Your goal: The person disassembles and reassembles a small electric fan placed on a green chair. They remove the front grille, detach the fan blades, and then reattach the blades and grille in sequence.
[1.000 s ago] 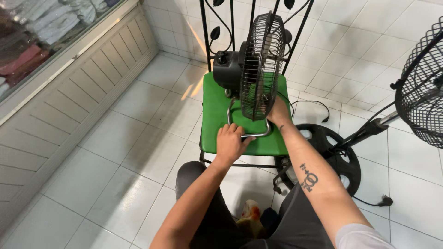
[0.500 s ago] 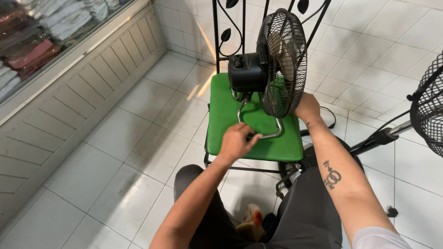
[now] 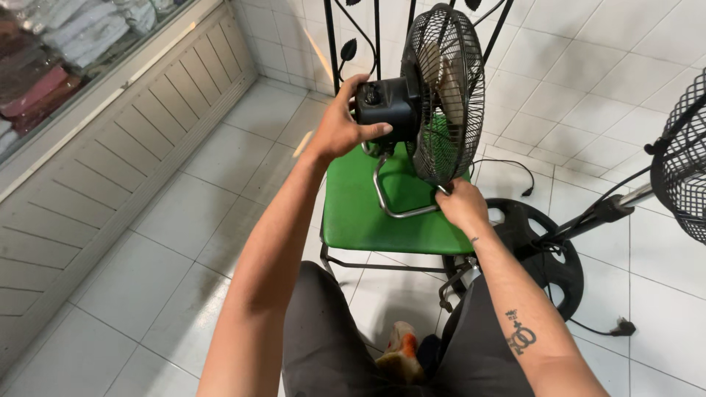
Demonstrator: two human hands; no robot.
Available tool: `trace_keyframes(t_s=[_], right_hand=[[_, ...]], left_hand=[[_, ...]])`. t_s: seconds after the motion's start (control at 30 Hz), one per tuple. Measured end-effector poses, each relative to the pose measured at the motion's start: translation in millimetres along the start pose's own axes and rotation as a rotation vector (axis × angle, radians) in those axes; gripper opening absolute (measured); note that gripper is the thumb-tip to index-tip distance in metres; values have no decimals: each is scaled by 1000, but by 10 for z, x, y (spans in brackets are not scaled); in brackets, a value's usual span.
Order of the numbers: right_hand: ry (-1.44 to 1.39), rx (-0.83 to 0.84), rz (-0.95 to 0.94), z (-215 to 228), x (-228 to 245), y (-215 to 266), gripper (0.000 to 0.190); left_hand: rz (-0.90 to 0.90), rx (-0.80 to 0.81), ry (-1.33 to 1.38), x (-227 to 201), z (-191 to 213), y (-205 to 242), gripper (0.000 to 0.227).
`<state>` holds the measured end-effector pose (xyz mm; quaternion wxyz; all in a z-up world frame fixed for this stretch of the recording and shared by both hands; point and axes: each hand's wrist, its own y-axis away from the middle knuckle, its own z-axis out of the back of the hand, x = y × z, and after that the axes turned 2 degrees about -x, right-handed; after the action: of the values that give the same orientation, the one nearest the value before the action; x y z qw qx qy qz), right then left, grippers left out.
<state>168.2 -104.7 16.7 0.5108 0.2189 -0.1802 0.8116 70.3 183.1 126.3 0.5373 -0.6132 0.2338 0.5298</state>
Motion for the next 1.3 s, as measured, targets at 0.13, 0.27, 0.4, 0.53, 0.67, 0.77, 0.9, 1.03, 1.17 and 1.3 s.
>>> trace_keyframes(t_s=[0.13, 0.27, 0.4, 0.53, 0.67, 0.77, 0.9, 1.03, 1.17, 1.3], right_hand=[[86, -58, 0, 6, -150, -284, 33], [28, -174, 68, 29, -164, -678, 39], [79, -94, -67, 128, -60, -772, 48], [72, -67, -173, 201, 21, -447, 53], [48, -59, -152, 110, -45, -127, 54], [-6, -87, -148, -1, -118, -189, 48], [-40, -81, -205, -91, -197, -480, 42], [-64, -122, -166, -121, -311, -655, 46], [-60, -148, -96, -145, -254, -667, 41], [-43, -222, -104, -189, -176, -506, 35]], left_hand=[[-81, -238, -182, -142, -264, 225, 96], [-204, -501, -408, -252, -683, 541, 97], [-66, -522, -373, -330, -854, 653, 96], [-115, -484, -429, -303, -726, 604, 105], [-186, -400, -457, -151, -646, 586, 114], [-123, -369, -358, -9, -664, 635, 118], [26, -306, -268, 180, -697, 731, 113], [203, -271, -470, 423, -837, 967, 112], [131, -149, -833, 540, -1052, 1279, 115], [183, -121, -936, 574, -1351, 1404, 117]])
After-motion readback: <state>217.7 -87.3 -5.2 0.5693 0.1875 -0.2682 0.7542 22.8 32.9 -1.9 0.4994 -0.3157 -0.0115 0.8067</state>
